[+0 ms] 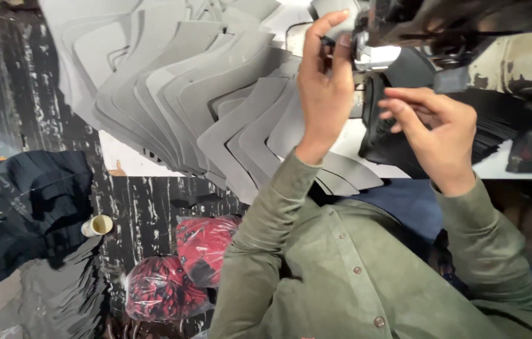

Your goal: The person sits and repeatedly picks up gray and black plastic pieces, fitting them together by hand. They handle the parts one at a time, aligning edges and pressing them to connect.

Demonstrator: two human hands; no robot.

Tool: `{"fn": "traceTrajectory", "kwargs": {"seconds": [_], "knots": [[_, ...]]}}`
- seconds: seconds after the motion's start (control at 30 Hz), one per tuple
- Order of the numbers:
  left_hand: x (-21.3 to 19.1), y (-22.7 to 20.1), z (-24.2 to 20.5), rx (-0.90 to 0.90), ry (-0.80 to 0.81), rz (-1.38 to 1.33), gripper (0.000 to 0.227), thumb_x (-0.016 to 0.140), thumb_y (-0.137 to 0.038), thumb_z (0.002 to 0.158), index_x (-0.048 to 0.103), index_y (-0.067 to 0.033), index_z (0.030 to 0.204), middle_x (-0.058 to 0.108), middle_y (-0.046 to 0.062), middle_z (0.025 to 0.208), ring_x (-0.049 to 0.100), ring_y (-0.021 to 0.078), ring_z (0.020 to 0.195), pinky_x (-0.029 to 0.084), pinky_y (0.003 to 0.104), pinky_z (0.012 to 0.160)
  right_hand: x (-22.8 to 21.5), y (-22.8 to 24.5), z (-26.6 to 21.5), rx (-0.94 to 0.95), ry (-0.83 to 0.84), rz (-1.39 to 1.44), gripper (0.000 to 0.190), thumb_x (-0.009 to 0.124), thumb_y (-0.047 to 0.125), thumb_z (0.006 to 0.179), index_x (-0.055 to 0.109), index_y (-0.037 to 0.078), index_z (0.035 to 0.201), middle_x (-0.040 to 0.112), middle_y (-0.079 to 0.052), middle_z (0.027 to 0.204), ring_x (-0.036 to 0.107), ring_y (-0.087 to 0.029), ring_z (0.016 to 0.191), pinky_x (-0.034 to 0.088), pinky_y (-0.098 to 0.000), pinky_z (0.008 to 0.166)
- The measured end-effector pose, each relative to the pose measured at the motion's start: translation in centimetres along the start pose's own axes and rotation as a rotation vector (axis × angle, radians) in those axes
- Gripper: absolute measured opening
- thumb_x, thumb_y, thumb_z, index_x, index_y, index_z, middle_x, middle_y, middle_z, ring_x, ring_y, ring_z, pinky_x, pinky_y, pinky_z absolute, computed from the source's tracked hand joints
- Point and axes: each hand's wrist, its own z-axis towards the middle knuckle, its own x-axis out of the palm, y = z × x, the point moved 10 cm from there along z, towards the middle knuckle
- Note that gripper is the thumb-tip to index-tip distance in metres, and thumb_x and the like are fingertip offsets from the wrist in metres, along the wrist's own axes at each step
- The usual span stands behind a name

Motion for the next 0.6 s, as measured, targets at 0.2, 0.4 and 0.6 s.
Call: {"fn": "traceTrajectory", "kwargs": {"seconds": [0.2, 0.4, 0.6], "knots": [[-1.6, 10.6, 2.2, 0.036, 0.11, -0.159, 0.028, 0.044, -0.023, 0.12, 0.054, -0.011, 0.144, 0.061, 0.002, 0.118, 0.057, 0.0118, 0.105, 0.045, 0.03, 0.096, -4.4, 0.5, -5.1, -0.275, -0.142, -0.775, 0.045, 0.087, 0.017, 0.095, 0.065, -0.004, 0.128, 0.066, -0.019, 0.123, 0.065, -0.029, 0.104, 0.054, -0.037, 0.09], [-2.0, 13.1, 5.6, 0.112, 0.033, 0.018, 0.028, 0.049, -0.022, 0.116, 0.055, -0.0083, 0.14, 0.063, 0.006, 0.12, 0.059, 0.0175, 0.107, 0.047, 0.033, 0.096, -2.5, -3.2, -6.2, -0.204, -0.015, -1.204, 0.111, 0.094, 0.047, 0.064, 0.045, -0.004, 0.149, 0.052, -0.023, 0.127, 0.05, -0.042, 0.114, 0.041, -0.0525, 0.096], [-2.3, 14.5, 7.1, 0.177, -0.034, 0.204, 0.029, 0.054, -0.021, 0.111, 0.055, -0.0057, 0.137, 0.064, 0.011, 0.121, 0.061, 0.0231, 0.11, 0.049, 0.035, 0.097, -4.0, -5.1, -6.8, -0.245, 0.073, -1.118, 0.109, 0.09, 0.012, 0.065, 0.04, 0.0, 0.161, 0.051, -0.02, 0.132, 0.053, -0.039, 0.118, 0.043, -0.05, 0.1]]}}
